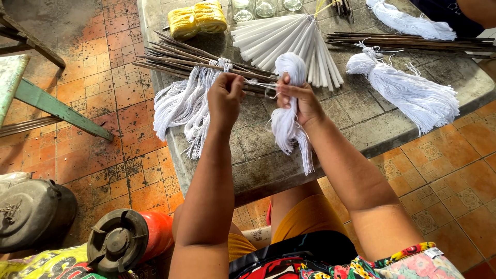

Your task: The person is making tassels by wrapping white yarn around their hand, tying it with a string, and then cutting the loops to create the fringe. They repeat this process with several tassels at a table with other craft supplies.

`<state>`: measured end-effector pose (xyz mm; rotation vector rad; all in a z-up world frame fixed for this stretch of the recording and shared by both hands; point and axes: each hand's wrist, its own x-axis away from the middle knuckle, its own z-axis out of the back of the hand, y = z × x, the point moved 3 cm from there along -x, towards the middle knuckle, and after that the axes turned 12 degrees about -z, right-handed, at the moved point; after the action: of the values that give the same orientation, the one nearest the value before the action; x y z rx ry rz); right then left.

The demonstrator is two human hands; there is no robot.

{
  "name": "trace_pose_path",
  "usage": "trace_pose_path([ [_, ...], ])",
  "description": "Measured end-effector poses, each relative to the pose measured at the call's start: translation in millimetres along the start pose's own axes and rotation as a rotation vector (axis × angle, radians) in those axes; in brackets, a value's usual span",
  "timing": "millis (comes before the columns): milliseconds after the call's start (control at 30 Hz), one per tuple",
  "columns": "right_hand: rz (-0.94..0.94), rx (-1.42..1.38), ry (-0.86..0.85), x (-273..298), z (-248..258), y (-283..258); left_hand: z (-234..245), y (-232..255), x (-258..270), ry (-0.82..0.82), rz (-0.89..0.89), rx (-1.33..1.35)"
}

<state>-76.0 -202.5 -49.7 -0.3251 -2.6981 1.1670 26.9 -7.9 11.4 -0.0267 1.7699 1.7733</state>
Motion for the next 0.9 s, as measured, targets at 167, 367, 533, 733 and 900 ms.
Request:
trace_pose_path([
  [167, -0.066, -0.247, -0.126, 6.4, -4.9, -19.4, 12.3, 3.0, -5.2, 0.199, 0.246, 0.558],
  [367, -0.084, -0.358, -0.242, 6.1, -2.9, -26.9, 23.5, -34.9, -11.7, 0.300, 0.444, 1.138],
  [533, -0.042, -0.363, -0.218, 1.8, 5.3, -25.9, 55.4, -43.9, -16.8, 0.440, 0.378, 1.191],
  [733, -0.045, -0.283, -0.148, -1.8, 6.8, -22.8, 82.1, -53.8, -20.9, 0.582, 0.308, 0.998],
  [900, -0.052, -0.395, -0.155, -2.8, 14.8, -26.1, 73.2, 14.6, -10.6, 0.377, 0.248, 0.962],
])
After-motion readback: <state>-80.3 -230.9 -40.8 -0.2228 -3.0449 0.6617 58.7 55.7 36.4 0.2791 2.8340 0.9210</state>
